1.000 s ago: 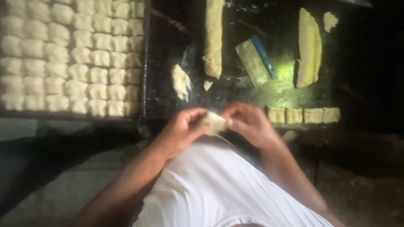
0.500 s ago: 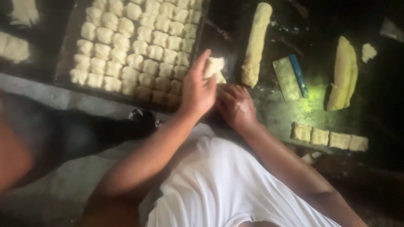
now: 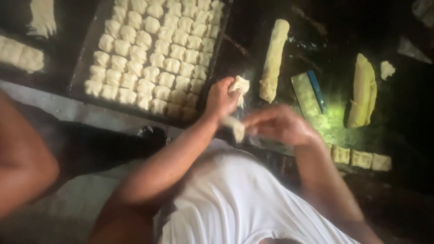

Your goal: Shaping small pieces of dough and placing them onto a baking tray in a bakery.

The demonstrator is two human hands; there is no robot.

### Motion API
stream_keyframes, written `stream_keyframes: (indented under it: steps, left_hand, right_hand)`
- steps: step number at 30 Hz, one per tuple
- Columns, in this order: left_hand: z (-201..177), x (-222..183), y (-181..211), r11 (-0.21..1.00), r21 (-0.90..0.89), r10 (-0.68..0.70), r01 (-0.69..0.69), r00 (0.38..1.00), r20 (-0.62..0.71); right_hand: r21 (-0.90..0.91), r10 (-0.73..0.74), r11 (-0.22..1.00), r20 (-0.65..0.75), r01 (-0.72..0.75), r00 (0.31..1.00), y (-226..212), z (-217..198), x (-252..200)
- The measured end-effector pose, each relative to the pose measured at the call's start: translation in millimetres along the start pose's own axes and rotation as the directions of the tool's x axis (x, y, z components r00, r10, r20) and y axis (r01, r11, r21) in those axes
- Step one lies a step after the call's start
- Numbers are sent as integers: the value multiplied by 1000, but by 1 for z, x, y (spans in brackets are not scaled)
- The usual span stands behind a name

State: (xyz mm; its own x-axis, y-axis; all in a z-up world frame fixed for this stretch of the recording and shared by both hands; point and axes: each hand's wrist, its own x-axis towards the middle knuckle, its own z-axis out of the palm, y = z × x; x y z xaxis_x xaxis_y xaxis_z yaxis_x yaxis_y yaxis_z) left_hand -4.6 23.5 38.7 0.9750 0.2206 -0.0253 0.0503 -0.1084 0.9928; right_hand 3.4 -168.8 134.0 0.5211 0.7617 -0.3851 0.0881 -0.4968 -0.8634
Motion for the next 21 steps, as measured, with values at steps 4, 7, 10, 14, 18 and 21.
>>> stream_keyframes:
  steps: [4, 7, 10, 14, 18, 21]
  left_hand:
    - [-1, -35, 40, 975, -160, 183, -152, 962, 204]
    - [-2, -47, 61, 973, -229, 106, -21, 926, 362]
    - [0, -52, 76, 979, -202, 106, -17, 893, 437]
    - [23, -56, 66, 993, -91, -25, 70, 904, 427]
    - [29, -54, 51, 927, -340, -26, 158, 932, 362]
    - [22, -53, 58, 797, -467, -155, 382, 878, 453]
  right_hand:
    - [-38, 140, 974, -677, -224, 723, 0, 0, -4]
    - [-24, 38, 996, -738, -82, 673, 25, -1, -1]
    - [254, -65, 930, -599, 267, 798, 33, -11, -11]
    - [300, 38, 936, -605, 183, 795, 60, 0, -24]
    - [-688, -624, 721, -588, 88, 514, 51, 23, -37]
    - [-690, -630, 713, -558, 120, 540, 40, 29, -40]
